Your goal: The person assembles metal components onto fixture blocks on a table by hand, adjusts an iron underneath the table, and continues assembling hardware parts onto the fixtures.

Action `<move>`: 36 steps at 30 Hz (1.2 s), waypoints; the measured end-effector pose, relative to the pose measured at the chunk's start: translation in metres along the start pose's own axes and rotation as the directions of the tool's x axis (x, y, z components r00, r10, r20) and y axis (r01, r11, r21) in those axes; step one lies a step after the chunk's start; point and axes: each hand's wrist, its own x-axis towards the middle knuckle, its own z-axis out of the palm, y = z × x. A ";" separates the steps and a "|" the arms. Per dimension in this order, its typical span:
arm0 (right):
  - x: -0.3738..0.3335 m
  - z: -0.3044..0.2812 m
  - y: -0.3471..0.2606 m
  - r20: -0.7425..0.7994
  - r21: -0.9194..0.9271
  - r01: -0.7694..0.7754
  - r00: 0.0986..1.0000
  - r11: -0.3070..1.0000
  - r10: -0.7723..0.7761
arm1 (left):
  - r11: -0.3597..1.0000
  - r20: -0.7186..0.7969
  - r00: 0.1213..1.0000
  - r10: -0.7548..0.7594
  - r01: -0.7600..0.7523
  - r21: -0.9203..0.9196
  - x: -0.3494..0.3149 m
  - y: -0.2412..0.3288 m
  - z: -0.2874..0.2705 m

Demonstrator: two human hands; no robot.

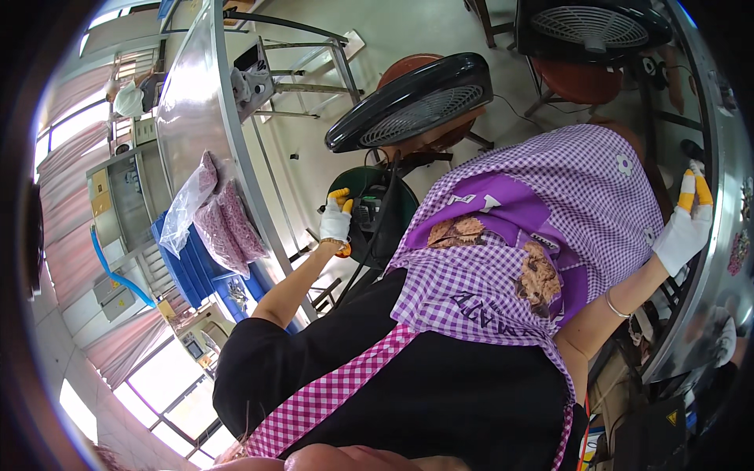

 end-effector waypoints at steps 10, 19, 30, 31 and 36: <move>0.001 0.003 -0.002 0.015 0.081 0.098 0.995 0.992 -0.100 | 0.570 0.354 0.648 0.674 -0.762 0.308 -0.026 0.049 -0.028; -0.008 0.007 -0.015 -0.013 0.046 0.028 1.000 0.999 -0.027 | 0.147 0.623 0.554 0.552 -0.800 0.581 -0.024 0.051 -0.023; -0.041 0.029 -0.081 0.541 -0.021 0.232 0.820 0.973 -0.184 | 0.261 0.527 0.561 0.639 -0.802 0.536 -0.022 0.040 -0.017; -0.049 0.045 -0.091 0.702 -0.015 0.257 0.691 0.966 -0.173 | 0.286 0.492 0.551 0.673 -0.809 0.514 -0.025 0.034 -0.019; -0.118 0.116 -0.146 0.826 0.313 0.591 0.217 0.743 -0.520 | 0.337 0.391 0.488 0.781 -0.855 0.394 -0.029 0.020 -0.025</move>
